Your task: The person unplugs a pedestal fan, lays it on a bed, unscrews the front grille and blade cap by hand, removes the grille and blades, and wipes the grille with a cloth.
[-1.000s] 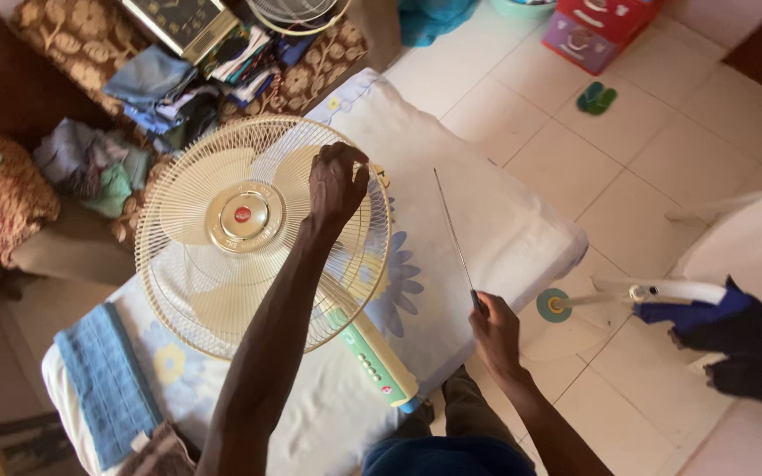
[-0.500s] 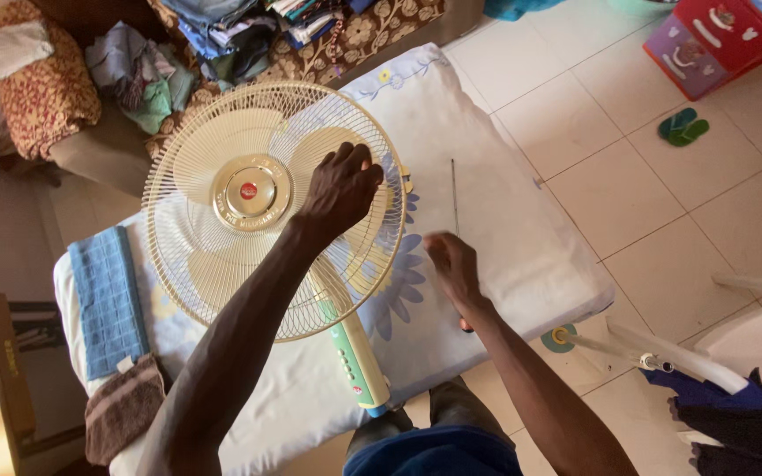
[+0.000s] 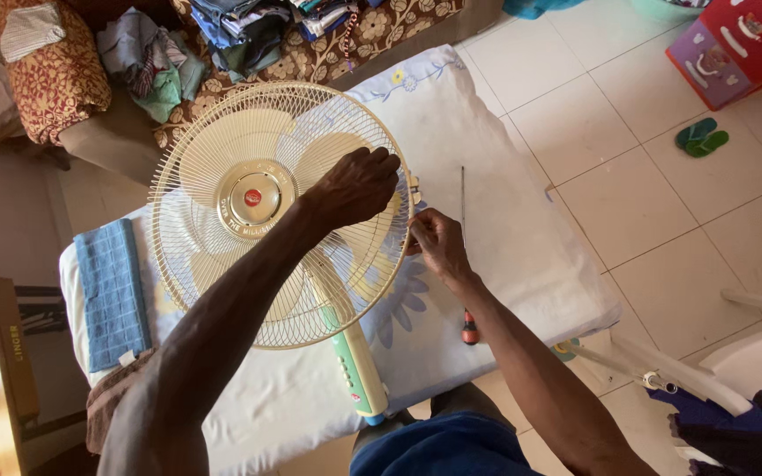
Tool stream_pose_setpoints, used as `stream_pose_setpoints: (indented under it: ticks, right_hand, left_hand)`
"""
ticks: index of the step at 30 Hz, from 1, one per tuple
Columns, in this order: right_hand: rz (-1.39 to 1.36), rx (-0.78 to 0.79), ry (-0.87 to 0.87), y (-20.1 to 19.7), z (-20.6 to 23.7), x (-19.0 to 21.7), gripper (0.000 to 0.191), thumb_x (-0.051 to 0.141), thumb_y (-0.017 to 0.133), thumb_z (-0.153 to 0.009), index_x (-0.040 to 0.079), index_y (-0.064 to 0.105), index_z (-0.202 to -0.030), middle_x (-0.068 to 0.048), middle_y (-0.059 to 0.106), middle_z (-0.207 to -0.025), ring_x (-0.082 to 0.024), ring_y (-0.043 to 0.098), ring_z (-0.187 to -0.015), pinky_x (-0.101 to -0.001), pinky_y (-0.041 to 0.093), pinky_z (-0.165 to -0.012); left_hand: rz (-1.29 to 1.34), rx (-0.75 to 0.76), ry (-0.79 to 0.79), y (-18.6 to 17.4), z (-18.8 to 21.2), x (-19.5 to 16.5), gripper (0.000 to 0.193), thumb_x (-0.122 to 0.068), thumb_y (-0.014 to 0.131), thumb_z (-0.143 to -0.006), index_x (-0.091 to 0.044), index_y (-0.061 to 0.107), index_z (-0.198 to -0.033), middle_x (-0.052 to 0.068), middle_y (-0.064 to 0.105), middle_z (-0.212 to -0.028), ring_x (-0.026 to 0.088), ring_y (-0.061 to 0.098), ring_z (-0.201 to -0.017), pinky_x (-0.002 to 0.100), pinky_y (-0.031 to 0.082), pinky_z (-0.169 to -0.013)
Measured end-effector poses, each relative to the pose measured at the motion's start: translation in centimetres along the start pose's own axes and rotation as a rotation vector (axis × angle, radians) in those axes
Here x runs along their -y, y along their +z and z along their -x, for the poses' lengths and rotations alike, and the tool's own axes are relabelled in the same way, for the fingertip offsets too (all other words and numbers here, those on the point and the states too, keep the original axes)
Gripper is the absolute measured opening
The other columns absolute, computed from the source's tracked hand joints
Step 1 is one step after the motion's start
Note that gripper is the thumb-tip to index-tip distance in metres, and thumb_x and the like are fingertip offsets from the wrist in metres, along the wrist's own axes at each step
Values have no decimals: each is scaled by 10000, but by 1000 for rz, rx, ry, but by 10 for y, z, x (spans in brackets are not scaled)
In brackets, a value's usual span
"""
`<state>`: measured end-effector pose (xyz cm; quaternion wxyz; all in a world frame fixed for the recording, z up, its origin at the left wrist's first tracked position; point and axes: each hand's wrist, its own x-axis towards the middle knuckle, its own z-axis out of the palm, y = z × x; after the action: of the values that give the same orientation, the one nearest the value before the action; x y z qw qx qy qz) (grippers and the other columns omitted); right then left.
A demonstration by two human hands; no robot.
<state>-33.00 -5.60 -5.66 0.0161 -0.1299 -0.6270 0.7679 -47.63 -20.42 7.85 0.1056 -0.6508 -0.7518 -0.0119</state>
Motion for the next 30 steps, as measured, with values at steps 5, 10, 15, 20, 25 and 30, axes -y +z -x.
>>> stream_pose_setpoints:
  ticks: [5, 10, 15, 20, 25, 30]
  right_hand:
    - [-31, 34, -11, 0, -2, 5, 316, 255, 622, -1015, -61, 633, -998, -101, 703, -839, -144, 710, -718, -326, 665, -655]
    - [-43, 53, 0, 1, 0, 6, 317, 261, 616, -1015, -56, 631, -1025, -107, 695, -856, -157, 716, -736, -350, 675, -683]
    - [-127, 116, 11, -2, -4, 2, 313, 264, 618, -1011, -46, 621, -1049, -107, 702, -915, -178, 724, -798, -375, 668, -736]
    - [-159, 154, 1, -3, -5, 0, 345, 305, 633, -1008, -33, 618, -1078, -104, 696, -936, -188, 721, -843, -386, 658, -769]
    - [-137, 158, -5, -2, -1, -1, 374, 349, 624, -1004, -19, 611, -1068, -94, 696, -916, -192, 736, -828, -384, 656, -788]
    - [-148, 68, -47, 6, 9, -5, 320, 304, 614, -1035, -12, 611, -1084, -73, 683, -926, -165, 697, -840, -349, 622, -811]
  left_hand:
    - [-2, -39, 54, -7, 1, 3, 190, -120, 654, -849, -64, 569, -688, 79, 546, -865, 236, 568, -897, 379, 513, -723]
    - [28, -32, 47, -7, 4, 3, 208, -111, 648, -867, -65, 556, -686, 76, 540, -870, 233, 570, -893, 371, 517, -722]
    - [32, -16, 38, -9, 4, 6, 210, -109, 643, -868, -60, 558, -682, 80, 539, -864, 228, 569, -887, 372, 520, -708]
    - [61, -22, 71, -10, 5, 7, 229, -116, 645, -863, -57, 562, -658, 81, 542, -866, 228, 571, -899, 364, 525, -700]
    - [38, -19, 67, -10, 8, 9, 237, -109, 654, -882, -45, 573, -669, 81, 550, -855, 222, 574, -878, 352, 528, -697]
    - [69, -46, -11, -7, 4, 7, 125, -92, 677, -778, -55, 606, -681, 85, 583, -836, 235, 600, -872, 380, 515, -719]
